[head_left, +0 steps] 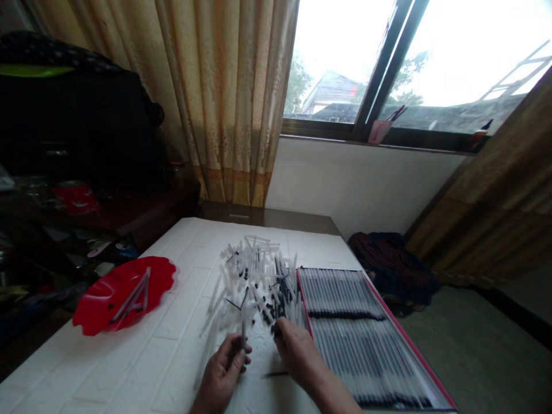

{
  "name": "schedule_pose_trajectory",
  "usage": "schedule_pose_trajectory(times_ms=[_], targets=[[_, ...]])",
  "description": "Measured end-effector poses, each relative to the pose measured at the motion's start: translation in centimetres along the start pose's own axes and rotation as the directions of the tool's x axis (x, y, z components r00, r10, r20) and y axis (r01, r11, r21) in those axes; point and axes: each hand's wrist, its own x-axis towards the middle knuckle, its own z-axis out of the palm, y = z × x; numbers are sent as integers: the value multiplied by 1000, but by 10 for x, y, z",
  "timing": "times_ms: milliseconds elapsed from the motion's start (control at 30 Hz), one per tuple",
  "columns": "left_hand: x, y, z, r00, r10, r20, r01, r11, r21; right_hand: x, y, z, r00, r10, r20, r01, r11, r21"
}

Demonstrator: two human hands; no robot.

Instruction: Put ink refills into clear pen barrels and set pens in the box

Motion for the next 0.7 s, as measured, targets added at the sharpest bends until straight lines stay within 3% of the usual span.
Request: schedule_pose_trajectory(times_ms=[67, 167, 233, 300, 433, 700], targets=[[-1, -4, 1, 1000, 25, -2, -24, 999, 43, 3, 2, -2, 997, 82, -7, -74, 933, 352], [-2, -12, 2, 999, 47, 11, -48, 991, 127, 8, -1, -8, 970, 222, 96, -213, 596, 774], [-2, -16, 1, 997, 71, 30, -76, 981, 181, 11, -4, -12, 949, 271, 163, -262, 383, 886], [-2, -16, 1, 992, 110, 61, -121, 967, 223, 11, -7, -15, 938, 289, 194, -271, 257, 928], [-3, -8, 1, 981, 170, 91, -189, 945, 266, 8, -9, -15, 936, 280, 212, -266, 172, 949], [-3, -2, 3, 978, 194, 81, -210, 927, 310, 6, -9, -15, 944, 275, 181, -239, 191, 952]])
